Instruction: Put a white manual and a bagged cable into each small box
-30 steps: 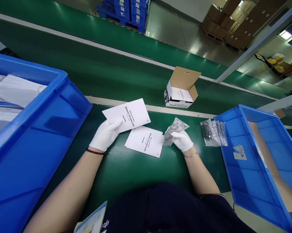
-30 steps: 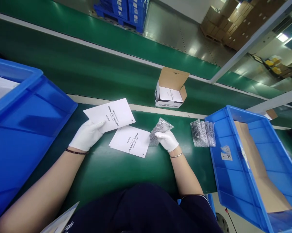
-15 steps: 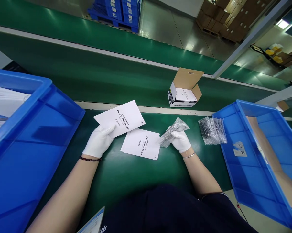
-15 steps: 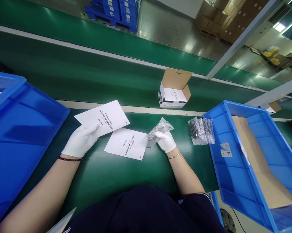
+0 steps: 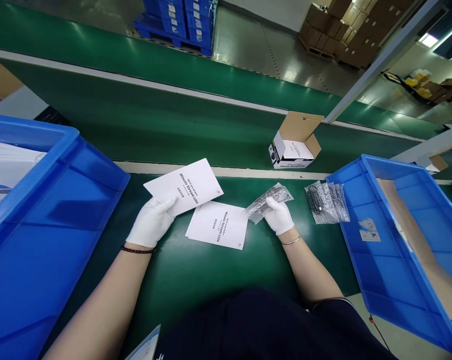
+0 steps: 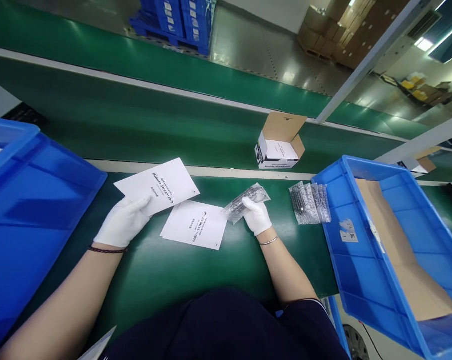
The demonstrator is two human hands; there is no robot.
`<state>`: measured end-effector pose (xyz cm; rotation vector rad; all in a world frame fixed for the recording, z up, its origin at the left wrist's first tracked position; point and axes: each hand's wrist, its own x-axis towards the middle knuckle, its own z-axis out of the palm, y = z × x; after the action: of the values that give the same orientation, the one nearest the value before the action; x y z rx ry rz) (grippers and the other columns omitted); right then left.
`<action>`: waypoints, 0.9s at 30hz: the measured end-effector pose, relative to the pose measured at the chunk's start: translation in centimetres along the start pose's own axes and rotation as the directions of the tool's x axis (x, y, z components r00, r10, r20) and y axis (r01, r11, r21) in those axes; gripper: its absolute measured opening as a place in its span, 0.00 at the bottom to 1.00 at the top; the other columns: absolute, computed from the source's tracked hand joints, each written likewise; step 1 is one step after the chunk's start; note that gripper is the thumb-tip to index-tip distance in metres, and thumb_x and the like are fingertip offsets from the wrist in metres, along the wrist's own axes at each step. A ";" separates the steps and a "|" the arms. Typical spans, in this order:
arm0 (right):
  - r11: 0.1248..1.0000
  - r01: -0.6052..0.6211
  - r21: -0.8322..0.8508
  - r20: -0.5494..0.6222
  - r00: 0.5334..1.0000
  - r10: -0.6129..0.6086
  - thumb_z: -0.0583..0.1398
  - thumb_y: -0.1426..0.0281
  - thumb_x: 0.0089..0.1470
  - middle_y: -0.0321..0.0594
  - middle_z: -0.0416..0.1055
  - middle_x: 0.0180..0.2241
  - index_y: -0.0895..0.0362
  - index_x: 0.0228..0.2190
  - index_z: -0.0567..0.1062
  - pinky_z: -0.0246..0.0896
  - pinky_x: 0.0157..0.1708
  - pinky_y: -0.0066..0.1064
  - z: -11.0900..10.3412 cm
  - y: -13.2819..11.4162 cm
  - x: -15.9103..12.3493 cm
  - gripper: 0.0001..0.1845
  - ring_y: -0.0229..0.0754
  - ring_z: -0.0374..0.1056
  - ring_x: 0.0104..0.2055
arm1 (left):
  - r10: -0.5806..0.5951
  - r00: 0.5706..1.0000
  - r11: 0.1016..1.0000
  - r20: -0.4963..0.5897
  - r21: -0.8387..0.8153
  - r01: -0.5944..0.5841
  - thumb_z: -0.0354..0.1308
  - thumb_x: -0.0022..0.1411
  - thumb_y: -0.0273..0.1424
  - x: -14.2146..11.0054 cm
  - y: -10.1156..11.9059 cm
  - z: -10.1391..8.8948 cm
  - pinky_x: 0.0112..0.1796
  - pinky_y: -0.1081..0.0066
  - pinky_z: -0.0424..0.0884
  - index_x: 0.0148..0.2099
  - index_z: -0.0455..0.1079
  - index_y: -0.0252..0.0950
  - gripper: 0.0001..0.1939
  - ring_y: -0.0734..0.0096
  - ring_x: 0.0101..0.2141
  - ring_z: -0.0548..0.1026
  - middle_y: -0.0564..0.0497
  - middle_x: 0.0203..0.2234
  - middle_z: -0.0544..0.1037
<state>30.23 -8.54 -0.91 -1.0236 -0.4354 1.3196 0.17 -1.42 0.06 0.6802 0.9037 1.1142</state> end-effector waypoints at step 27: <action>0.992 0.111 -0.061 -0.040 0.993 -0.113 0.73 0.66 0.40 0.33 0.73 0.35 0.51 0.35 0.74 0.69 0.44 0.35 0.4 -0.4 0.0 0.20 0.43 0.71 0.41 | 0.004 1.000 1.000 0.000 0.018 -0.004 0.66 0.56 0.28 0.0 -0.1 0.0 0.63 0.57 0.61 0.58 0.72 0.40 0.26 0.53 0.65 0.59 0.47 0.61 0.68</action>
<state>30.15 -8.33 -0.37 -1.0593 -0.4938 1.1885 0.22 -1.41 -0.03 0.6968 0.9135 1.1106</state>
